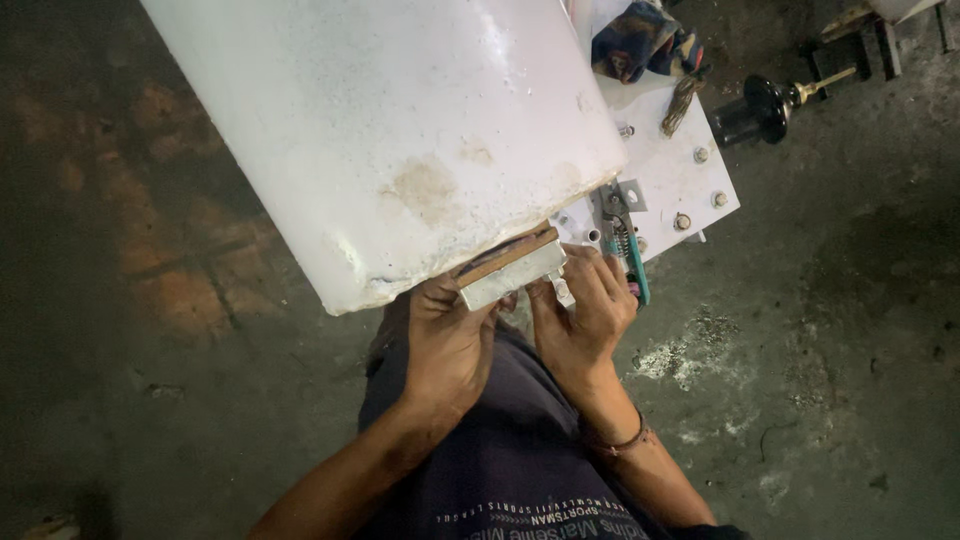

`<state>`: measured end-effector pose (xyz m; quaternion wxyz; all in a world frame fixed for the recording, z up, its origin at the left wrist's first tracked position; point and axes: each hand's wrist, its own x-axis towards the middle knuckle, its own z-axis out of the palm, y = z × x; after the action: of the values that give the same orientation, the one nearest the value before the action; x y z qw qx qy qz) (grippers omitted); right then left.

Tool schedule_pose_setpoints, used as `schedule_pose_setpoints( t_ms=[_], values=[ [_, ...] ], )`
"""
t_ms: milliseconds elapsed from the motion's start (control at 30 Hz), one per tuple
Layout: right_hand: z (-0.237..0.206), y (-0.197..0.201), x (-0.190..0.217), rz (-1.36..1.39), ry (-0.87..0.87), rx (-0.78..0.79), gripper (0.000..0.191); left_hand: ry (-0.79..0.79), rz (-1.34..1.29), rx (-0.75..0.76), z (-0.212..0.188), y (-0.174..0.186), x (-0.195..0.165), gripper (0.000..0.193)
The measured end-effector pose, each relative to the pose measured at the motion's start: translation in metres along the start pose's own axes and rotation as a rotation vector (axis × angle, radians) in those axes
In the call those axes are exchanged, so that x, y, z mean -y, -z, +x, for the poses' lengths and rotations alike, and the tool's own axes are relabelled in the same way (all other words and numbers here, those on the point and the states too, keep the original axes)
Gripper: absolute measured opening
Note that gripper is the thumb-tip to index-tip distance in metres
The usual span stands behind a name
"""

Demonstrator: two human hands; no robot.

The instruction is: The person uses a spanner to tighten bolts on a metal bracket mounted beneath a large white tank on a bolted base plate, holding the bracket with one hand while turning the wrench with the other. They repeatedly reposition fasteners and at one point reach into a small bucket on the floor before resuming work on the bracket.

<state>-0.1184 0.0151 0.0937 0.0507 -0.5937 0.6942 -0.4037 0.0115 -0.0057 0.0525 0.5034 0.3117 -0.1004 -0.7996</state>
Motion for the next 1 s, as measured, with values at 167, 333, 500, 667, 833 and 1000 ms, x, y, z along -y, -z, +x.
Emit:
schedule_pose_setpoints(
  t_ms=[167,333,500,667,833,1000],
  values=[
    [-0.001,0.0,-0.003,-0.034,0.063,-0.045,0.022,-0.19,0.773,0.104,-0.007,0.01,0.004,0.025],
    [-0.001,-0.003,0.0,-0.005,-0.035,-0.038,0.025,0.042,0.061,-0.066,-0.002,-0.001,0.008,0.005],
    [-0.01,-0.007,0.003,0.302,-0.25,-0.075,0.023,-0.107,0.323,0.064,-0.009,-0.02,-0.007,0.024],
    [-0.018,0.008,-0.025,0.525,-0.387,-0.048,0.015,-0.524,1.071,0.248,-0.013,-0.025,-0.017,0.03],
    [-0.035,0.033,-0.06,0.411,-0.523,-0.064,0.019,-0.134,0.019,-0.064,-0.005,-0.024,0.014,0.014],
    [-0.056,0.034,-0.07,0.413,-0.584,-0.059,0.016,-0.086,-0.031,-0.031,-0.002,-0.018,0.016,0.017]
  ],
)
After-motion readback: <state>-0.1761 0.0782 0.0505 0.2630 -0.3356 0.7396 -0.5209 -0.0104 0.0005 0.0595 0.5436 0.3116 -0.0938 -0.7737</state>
